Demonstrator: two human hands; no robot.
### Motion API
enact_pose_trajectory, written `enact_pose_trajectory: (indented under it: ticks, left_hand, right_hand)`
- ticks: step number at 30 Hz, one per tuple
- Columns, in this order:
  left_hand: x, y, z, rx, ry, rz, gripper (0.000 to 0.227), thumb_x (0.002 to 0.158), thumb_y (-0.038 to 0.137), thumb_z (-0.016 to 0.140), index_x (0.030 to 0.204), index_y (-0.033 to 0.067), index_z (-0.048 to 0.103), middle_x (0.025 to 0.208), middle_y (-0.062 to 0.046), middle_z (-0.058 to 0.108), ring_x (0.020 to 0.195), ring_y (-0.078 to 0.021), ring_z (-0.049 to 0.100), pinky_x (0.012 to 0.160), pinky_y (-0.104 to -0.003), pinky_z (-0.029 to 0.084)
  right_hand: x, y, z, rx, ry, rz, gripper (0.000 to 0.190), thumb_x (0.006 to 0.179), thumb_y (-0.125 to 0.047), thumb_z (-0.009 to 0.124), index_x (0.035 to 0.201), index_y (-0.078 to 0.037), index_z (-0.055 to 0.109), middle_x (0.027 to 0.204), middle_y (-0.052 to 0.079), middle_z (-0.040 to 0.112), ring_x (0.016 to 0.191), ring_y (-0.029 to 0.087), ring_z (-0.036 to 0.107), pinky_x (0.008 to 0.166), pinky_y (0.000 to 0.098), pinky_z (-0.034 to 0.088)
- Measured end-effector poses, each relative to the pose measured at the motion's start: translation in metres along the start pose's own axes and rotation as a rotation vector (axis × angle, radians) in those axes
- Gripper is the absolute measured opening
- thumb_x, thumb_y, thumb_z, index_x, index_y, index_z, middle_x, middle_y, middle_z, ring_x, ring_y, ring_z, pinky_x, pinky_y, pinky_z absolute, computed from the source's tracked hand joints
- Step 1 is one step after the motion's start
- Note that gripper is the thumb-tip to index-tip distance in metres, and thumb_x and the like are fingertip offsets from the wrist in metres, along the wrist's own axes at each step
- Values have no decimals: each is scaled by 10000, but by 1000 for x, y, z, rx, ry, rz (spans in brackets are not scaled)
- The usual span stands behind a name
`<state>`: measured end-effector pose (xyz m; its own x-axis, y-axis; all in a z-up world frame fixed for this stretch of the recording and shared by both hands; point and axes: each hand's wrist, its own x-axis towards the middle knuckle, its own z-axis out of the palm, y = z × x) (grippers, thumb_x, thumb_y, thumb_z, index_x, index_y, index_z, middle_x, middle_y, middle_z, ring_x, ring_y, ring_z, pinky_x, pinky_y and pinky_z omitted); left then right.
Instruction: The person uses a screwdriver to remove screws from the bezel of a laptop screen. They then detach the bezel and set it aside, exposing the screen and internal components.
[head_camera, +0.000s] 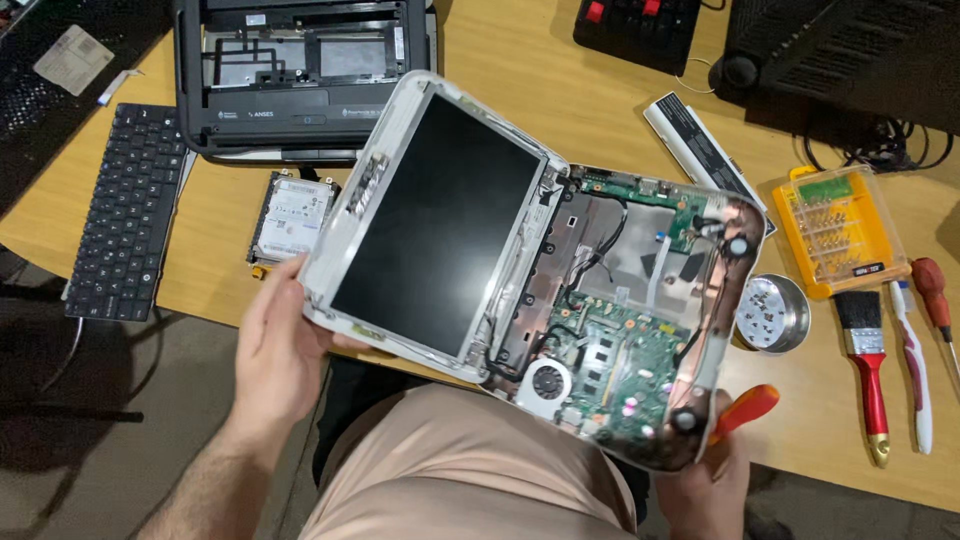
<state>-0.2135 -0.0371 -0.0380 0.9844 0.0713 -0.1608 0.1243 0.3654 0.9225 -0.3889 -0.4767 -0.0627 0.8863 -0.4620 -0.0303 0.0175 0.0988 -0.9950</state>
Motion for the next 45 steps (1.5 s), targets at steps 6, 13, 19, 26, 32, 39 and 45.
enact_pose_trajectory:
  ticks: [6,13,19,26,32,39,45]
  left_hand:
    - [-24,-15,-13,49,-70,-174,615,1232,167,413,1806,-4,553,1390,-218,781,982,-395,803,706,-652,806]
    - [-27,14,-8,281,-464,-389,658,1199,226,574,1834,63,520,1050,-236,905,907,-386,993,818,-429,829]
    - [-31,12,10,522,-594,-359,405,1128,132,776,1518,40,722,959,-82,855,653,-212,848,655,-342,766]
    - [-27,30,52,1231,-612,-361,307,985,535,993,1068,271,861,807,126,838,733,-81,771,738,-300,554]
    - [-14,53,68,1448,-767,-168,447,1016,744,892,1014,304,810,837,105,889,756,-179,853,745,-396,609]
    - [52,28,65,1254,-371,704,389,1195,195,777,1493,-52,742,1667,-252,694,1440,-459,623,1250,-600,523]
    - [76,4,68,1348,-368,742,838,1140,460,855,1705,-102,596,1772,-315,633,1608,-490,586,1409,-585,430]
  right_hand:
    - [-9,21,-22,-183,179,272,927,761,156,795,1682,78,717,1354,207,857,1205,292,785,1142,464,617]
    - [24,-7,3,-369,301,-26,193,1109,-136,762,917,-120,743,866,-23,707,765,65,593,652,305,460]
    - [56,-17,22,170,345,-103,307,1318,7,598,1188,-226,445,1303,3,570,1258,151,624,1060,363,666]
    - [62,-39,50,-102,314,-107,490,1155,128,670,1101,-195,305,995,-19,272,804,114,387,854,318,574]
    - [63,-37,53,-316,311,-164,569,1142,147,761,1119,-168,287,1065,39,313,904,142,358,876,304,450]
    - [58,-51,68,-313,294,-119,535,1166,145,715,1070,-149,278,1010,36,322,906,168,400,946,407,768]
    - [28,-52,58,-222,167,24,397,1169,33,668,1156,-142,312,1534,364,674,1130,462,894,1120,513,749]
